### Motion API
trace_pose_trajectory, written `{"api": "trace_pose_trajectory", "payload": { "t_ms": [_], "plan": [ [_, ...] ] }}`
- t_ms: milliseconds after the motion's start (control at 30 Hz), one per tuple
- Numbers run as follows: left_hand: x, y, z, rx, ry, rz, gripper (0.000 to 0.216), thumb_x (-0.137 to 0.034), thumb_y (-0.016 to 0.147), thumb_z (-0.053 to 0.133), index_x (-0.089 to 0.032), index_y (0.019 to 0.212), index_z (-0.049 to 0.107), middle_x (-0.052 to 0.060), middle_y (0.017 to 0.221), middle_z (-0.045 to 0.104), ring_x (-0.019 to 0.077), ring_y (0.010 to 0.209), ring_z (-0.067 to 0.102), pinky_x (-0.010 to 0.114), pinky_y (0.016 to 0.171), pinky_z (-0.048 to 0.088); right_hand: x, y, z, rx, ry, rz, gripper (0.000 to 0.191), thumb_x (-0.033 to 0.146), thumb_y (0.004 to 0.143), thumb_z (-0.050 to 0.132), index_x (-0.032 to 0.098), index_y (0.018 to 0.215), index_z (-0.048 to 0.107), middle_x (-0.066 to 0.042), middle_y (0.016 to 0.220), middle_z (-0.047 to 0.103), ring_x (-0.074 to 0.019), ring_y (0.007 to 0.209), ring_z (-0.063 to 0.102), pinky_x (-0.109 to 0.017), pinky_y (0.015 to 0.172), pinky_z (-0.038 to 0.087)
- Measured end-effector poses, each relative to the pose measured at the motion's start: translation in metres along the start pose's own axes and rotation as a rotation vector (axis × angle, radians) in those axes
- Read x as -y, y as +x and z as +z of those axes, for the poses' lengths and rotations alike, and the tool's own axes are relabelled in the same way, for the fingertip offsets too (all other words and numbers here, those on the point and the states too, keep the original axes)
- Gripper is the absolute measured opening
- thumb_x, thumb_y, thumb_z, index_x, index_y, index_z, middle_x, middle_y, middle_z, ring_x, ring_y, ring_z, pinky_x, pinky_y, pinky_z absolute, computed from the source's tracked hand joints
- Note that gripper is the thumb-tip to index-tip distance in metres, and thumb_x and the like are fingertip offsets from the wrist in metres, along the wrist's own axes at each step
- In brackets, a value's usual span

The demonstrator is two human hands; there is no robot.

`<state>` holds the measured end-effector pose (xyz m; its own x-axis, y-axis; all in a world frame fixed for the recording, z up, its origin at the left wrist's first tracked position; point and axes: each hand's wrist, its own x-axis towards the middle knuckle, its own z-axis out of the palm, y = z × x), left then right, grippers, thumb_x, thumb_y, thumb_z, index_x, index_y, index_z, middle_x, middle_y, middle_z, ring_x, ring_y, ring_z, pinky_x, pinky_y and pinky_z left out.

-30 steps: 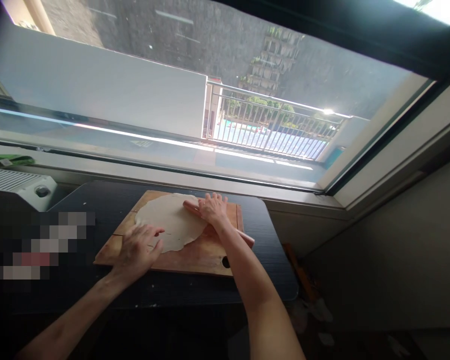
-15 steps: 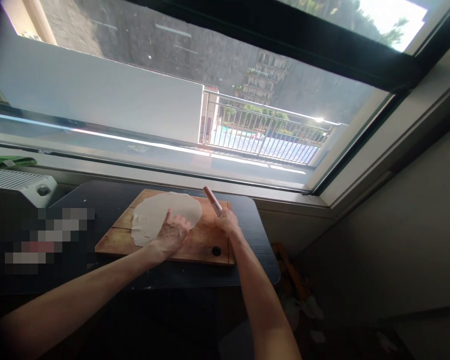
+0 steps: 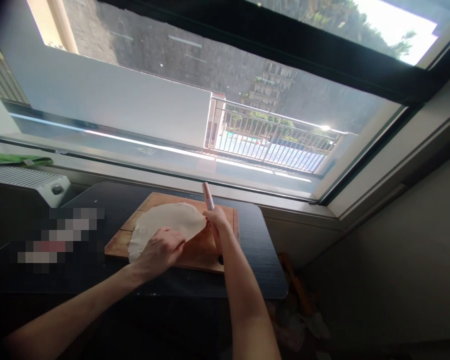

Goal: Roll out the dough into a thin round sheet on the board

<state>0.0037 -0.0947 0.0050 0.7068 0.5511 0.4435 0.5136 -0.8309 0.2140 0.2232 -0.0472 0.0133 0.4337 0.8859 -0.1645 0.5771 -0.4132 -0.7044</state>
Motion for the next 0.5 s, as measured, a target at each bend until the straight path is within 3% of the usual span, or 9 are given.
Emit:
{"api": "trace_pose_trajectory", "payload": {
  "t_ms": [100, 200, 300, 400, 500],
  "plan": [
    [0.018, -0.012, -0.008, 0.039, -0.046, -0.153, 0.022, -0.022, 0.092, 0.048, -0.021, 0.084, 0.068, 0.004, 0.084, 0.071, 0.0203, 0.084, 0.066, 0.036, 0.085, 0.046, 0.009, 0.002, 0.004, -0.012, -0.097, -0.001, 0.013, 0.017, 0.079, 0.064, 0.012, 0.092, 0.066, -0.003, 0.069, 0.066, -0.0142, 0.061, 0.063, -0.020, 0.051, 0.044],
    [0.052, -0.017, -0.027, 0.035, 0.058, -0.430, 0.026, -0.035, 0.093, 0.047, -0.020, 0.095, 0.068, 0.007, 0.100, 0.072, 0.0239, 0.093, 0.068, 0.036, 0.085, 0.047, 0.019, 0.001, 0.005, -0.008, -0.200, -0.002, 0.023, 0.016, 0.075, 0.065, 0.013, 0.097, 0.068, -0.004, 0.073, 0.068, -0.0181, 0.067, 0.066, -0.023, 0.054, 0.045],
    [0.082, -0.016, -0.045, 0.181, 0.233, -0.659, 0.037, -0.043, 0.090, 0.045, -0.016, 0.097, 0.069, 0.015, 0.106, 0.071, 0.0312, 0.100, 0.067, 0.041, 0.083, 0.048, 0.030, -0.001, 0.008, 0.008, -0.280, -0.013, 0.031, 0.013, 0.072, 0.065, 0.015, 0.102, 0.069, -0.007, 0.081, 0.070, -0.0216, 0.075, 0.068, -0.025, 0.059, 0.047],
    [0.097, -0.012, -0.051, 0.339, 0.277, -0.750, 0.045, -0.048, 0.088, 0.044, -0.012, 0.094, 0.070, 0.020, 0.104, 0.071, 0.0350, 0.102, 0.067, 0.043, 0.083, 0.048, 0.039, -0.003, 0.013, 0.017, -0.325, -0.031, 0.034, 0.012, 0.072, 0.063, 0.015, 0.106, 0.069, -0.009, 0.087, 0.072, -0.0236, 0.082, 0.069, -0.026, 0.061, 0.047],
    [0.099, -0.009, -0.047, 0.355, 0.234, -0.758, 0.039, -0.044, 0.085, 0.047, -0.014, 0.095, 0.070, 0.019, 0.109, 0.070, 0.0335, 0.104, 0.067, 0.041, 0.082, 0.048, 0.042, -0.003, 0.017, 0.020, -0.342, -0.048, 0.035, 0.011, 0.071, 0.063, 0.014, 0.105, 0.069, -0.010, 0.088, 0.072, -0.0240, 0.081, 0.069, -0.026, 0.061, 0.046]
  ]
}}
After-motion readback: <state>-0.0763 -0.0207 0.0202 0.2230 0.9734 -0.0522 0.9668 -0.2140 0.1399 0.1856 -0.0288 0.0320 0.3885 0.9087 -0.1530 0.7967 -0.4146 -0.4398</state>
